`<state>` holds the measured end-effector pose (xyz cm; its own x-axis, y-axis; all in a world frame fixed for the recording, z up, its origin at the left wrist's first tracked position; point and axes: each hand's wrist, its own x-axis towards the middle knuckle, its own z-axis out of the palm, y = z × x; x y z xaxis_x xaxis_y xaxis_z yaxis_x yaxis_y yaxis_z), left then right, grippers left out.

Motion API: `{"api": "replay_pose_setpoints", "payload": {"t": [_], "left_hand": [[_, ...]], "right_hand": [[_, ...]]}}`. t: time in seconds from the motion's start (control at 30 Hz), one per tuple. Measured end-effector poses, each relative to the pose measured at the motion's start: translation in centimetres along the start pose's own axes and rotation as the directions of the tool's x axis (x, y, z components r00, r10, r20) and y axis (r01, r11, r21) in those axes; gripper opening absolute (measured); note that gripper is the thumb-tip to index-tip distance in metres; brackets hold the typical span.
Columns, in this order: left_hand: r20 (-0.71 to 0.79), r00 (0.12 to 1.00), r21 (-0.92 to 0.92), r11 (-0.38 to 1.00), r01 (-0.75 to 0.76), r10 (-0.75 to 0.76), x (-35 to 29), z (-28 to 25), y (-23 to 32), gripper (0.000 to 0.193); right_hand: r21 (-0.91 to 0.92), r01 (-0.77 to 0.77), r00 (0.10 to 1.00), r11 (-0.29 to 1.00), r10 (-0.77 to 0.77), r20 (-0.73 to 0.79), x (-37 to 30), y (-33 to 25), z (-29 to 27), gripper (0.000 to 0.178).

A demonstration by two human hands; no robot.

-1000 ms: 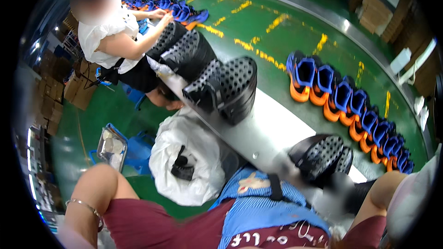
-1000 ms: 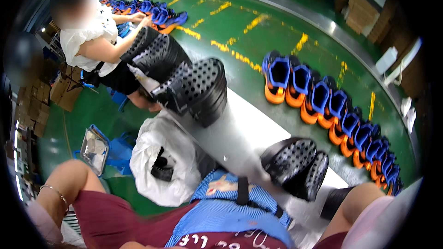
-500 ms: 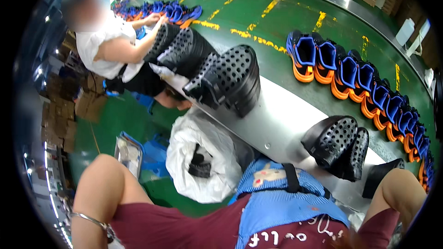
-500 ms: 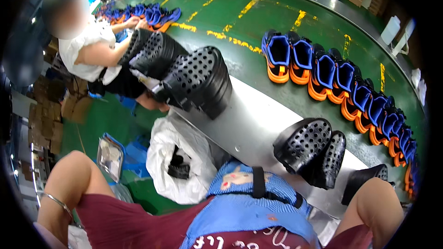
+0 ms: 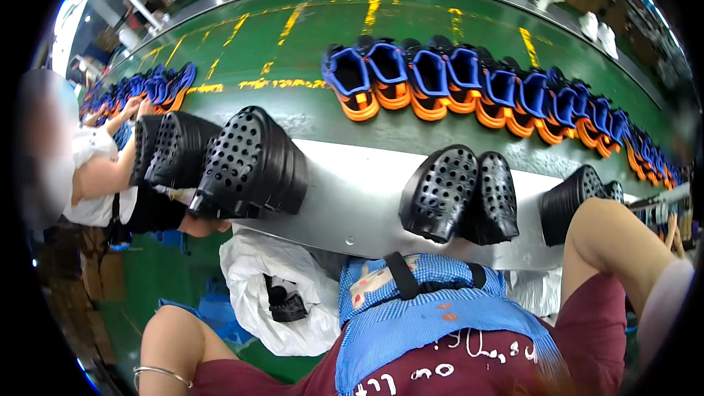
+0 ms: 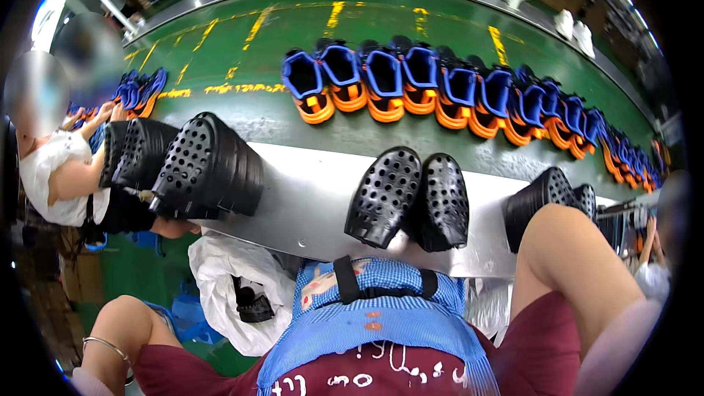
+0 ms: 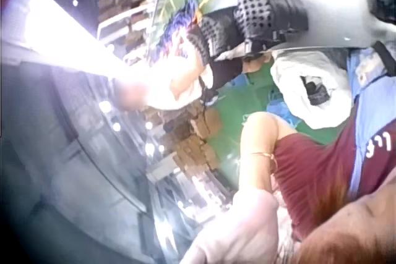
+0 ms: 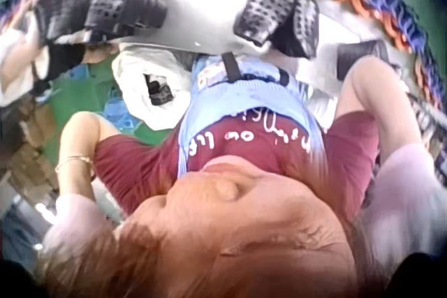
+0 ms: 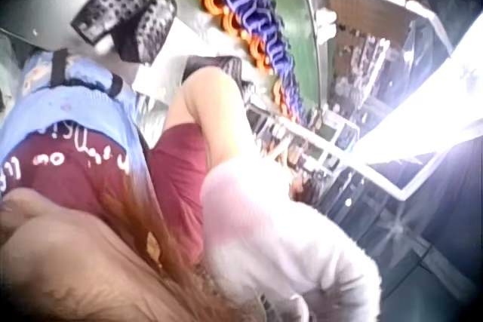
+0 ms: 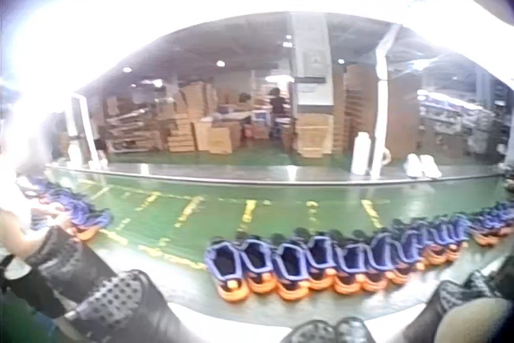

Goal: The person inserts black plastic components into the soles of blue and orange sneakers, then retrieves more components from a large white bag on the floor.

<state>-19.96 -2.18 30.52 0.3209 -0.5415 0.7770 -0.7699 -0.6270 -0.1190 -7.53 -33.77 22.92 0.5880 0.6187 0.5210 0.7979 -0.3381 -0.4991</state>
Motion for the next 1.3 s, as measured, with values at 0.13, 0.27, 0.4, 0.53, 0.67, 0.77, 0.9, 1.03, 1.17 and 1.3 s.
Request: {"api": "replay_pose_setpoints", "payload": {"t": [0.13,0.27,0.4,0.53,0.67,0.77,0.9,1.03,1.17,1.3], "left_hand": [[-0.012,0.998,-0.091,0.994,-0.057,0.056,1.0,1.1,-0.3,0.038],[-0.012,0.997,-0.161,0.984,-0.075,0.074,1.7,2.2,0.3,0.037],[-0.057,0.991,-0.245,0.960,-0.133,0.122,2.6,4.7,0.0,0.036],[-0.074,0.994,-0.312,0.945,-0.099,0.080,3.2,4.9,1.0,0.035],[-0.082,0.985,-0.422,0.900,0.107,-0.155,3.6,8.8,-2.2,0.034],[0.058,0.829,-0.352,0.766,0.538,-0.556,1.6,14.9,-7.1,0.033],[0.334,0.618,0.040,0.666,0.745,-0.712,-8.1,26.5,-18.1,0.039],[0.451,0.366,0.414,0.554,0.722,-0.814,-10.1,32.5,-17.6,0.068],[0.585,0.242,0.439,0.554,0.708,-0.774,-8.5,36.4,-18.5,0.072],[0.687,0.216,0.335,0.566,0.753,-0.694,-8.6,40.8,-21.5,0.075]], "right_hand": [[0.017,0.031,0.998,0.999,-0.030,-0.057,-0.8,-1.7,-1.4,0.030],[0.051,0.070,0.994,0.996,-0.065,-0.082,-1.2,-2.5,-2.2,0.028],[0.017,0.072,0.988,0.997,-0.069,-0.139,-2.3,-3.1,-3.2,0.026],[0.070,0.096,0.985,0.993,-0.085,-0.152,-3.3,-3.7,-3.5,0.024],[0.077,0.017,0.982,0.997,-0.002,-0.186,-4.8,-2.6,-4.0,0.023],[0.060,-0.095,0.979,0.994,0.104,-0.178,-5.4,1.0,-3.4,0.022],[-0.311,-0.277,0.950,0.909,0.307,0.054,-3.6,10.5,-1.4,0.023],[-0.390,-0.262,0.911,0.883,0.360,0.201,-0.7,22.0,2.9,0.043],[-0.638,-0.226,0.800,0.736,0.514,0.309,3.3,27.0,6.7,0.052],[-0.577,-0.428,0.458,0.695,0.718,0.525,7.4,30.2,10.2,0.059]]}}
